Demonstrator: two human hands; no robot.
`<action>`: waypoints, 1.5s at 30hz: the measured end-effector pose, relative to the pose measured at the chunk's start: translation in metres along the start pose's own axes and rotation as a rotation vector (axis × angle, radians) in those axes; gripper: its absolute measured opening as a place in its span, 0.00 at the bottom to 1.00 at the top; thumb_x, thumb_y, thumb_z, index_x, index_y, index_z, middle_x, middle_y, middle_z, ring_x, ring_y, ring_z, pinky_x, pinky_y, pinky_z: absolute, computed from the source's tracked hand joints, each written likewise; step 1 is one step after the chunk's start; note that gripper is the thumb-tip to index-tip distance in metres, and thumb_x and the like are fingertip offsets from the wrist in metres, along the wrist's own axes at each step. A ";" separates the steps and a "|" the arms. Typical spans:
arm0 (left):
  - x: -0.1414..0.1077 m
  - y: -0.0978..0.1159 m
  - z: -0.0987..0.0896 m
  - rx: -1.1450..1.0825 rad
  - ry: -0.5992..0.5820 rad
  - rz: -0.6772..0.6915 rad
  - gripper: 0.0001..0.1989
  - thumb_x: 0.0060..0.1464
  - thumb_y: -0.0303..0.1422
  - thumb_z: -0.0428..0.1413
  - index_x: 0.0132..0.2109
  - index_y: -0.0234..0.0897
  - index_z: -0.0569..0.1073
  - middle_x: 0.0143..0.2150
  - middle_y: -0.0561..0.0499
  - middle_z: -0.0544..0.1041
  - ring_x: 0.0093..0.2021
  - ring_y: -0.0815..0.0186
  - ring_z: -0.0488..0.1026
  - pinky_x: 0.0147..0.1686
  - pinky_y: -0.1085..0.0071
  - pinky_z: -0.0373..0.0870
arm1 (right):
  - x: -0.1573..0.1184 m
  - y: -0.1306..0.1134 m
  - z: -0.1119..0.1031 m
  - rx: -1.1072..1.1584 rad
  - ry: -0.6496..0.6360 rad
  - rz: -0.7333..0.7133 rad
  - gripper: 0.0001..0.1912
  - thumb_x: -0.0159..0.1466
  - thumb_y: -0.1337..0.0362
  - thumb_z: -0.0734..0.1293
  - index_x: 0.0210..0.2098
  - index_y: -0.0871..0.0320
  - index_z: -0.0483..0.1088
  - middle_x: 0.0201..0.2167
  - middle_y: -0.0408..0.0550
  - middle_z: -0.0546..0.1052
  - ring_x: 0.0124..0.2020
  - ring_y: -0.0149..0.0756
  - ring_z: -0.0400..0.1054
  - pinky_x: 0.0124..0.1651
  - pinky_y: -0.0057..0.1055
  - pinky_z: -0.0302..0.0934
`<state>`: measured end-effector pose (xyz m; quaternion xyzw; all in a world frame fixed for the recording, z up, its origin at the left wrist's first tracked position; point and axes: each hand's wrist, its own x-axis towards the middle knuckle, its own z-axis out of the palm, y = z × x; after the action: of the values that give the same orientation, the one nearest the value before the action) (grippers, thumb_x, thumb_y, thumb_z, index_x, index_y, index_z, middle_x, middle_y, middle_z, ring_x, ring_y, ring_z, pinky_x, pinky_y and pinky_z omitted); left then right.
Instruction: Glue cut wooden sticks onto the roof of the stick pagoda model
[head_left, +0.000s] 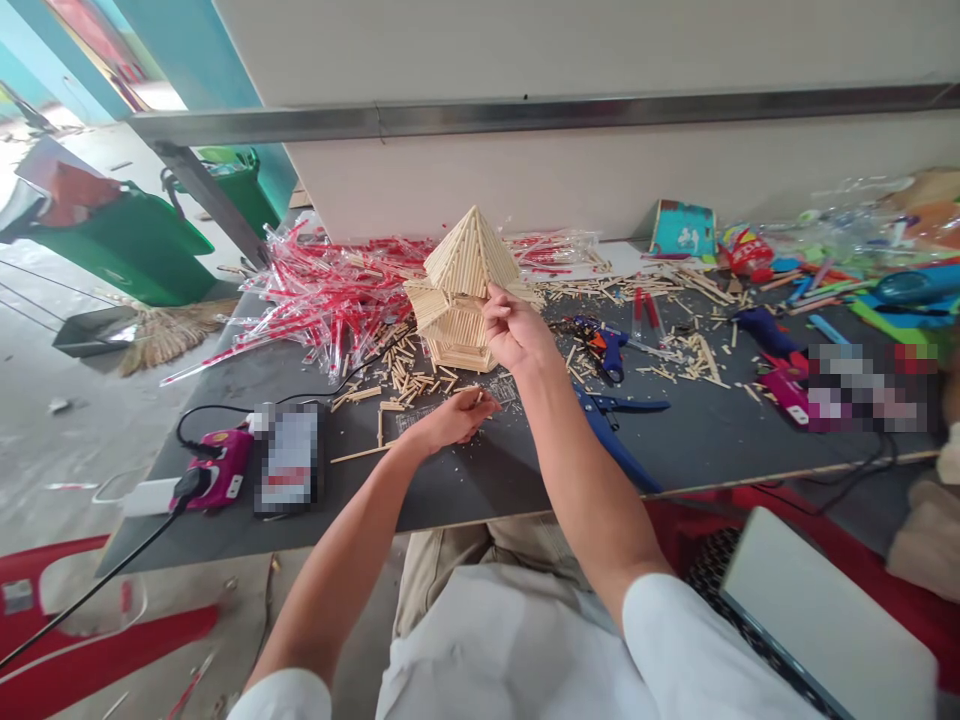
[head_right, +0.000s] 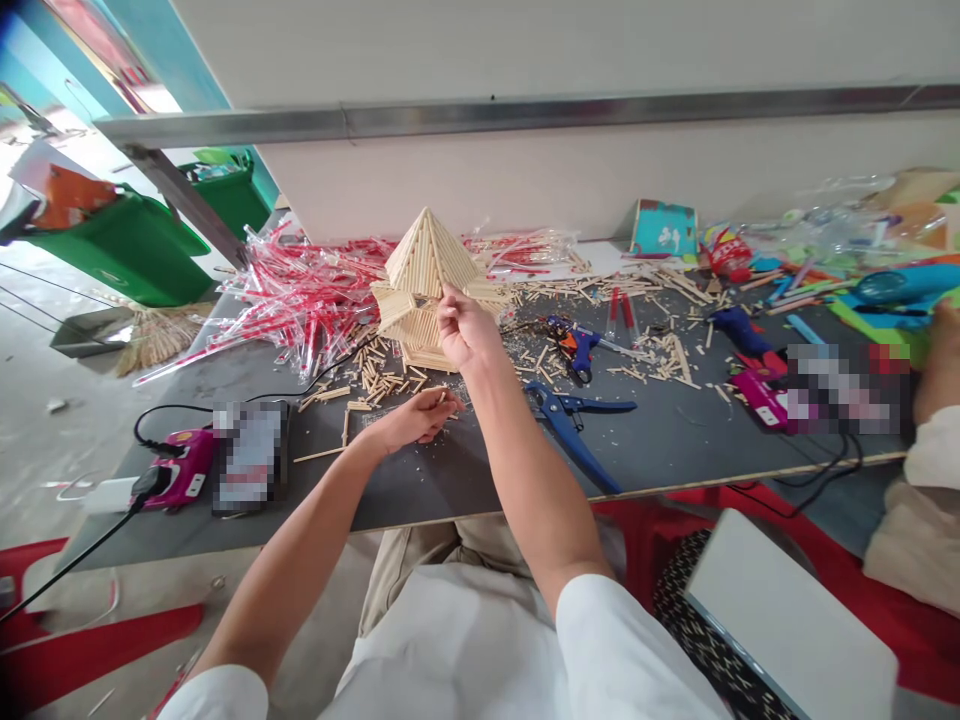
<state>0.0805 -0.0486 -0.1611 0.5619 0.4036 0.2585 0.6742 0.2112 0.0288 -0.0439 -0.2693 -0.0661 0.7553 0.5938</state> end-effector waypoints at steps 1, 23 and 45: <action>0.001 -0.001 0.000 0.003 0.000 0.003 0.21 0.61 0.50 0.60 0.44 0.35 0.72 0.26 0.60 0.58 0.21 0.75 0.53 0.17 0.78 0.53 | -0.001 0.000 0.001 0.007 0.001 -0.002 0.10 0.69 0.79 0.68 0.45 0.60 0.73 0.27 0.34 0.66 0.19 0.11 0.59 0.19 0.05 0.56; 0.001 -0.003 -0.003 0.041 -0.005 -0.010 0.19 0.64 0.48 0.57 0.47 0.35 0.71 0.25 0.61 0.57 0.20 0.75 0.55 0.18 0.78 0.56 | -0.020 -0.014 -0.023 -0.179 -0.028 -0.035 0.08 0.62 0.76 0.70 0.33 0.59 0.70 0.38 0.50 0.78 0.37 0.25 0.73 0.36 0.15 0.74; -0.003 -0.001 -0.004 0.032 -0.029 -0.040 0.23 0.63 0.53 0.57 0.48 0.36 0.71 0.27 0.60 0.57 0.23 0.75 0.54 0.20 0.78 0.56 | 0.014 -0.037 -0.049 -1.409 -0.161 -1.052 0.09 0.68 0.55 0.69 0.40 0.53 0.72 0.39 0.44 0.78 0.29 0.30 0.69 0.36 0.34 0.64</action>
<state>0.0758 -0.0488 -0.1616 0.5681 0.4090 0.2304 0.6760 0.2643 0.0417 -0.0742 -0.4533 -0.6735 0.1844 0.5540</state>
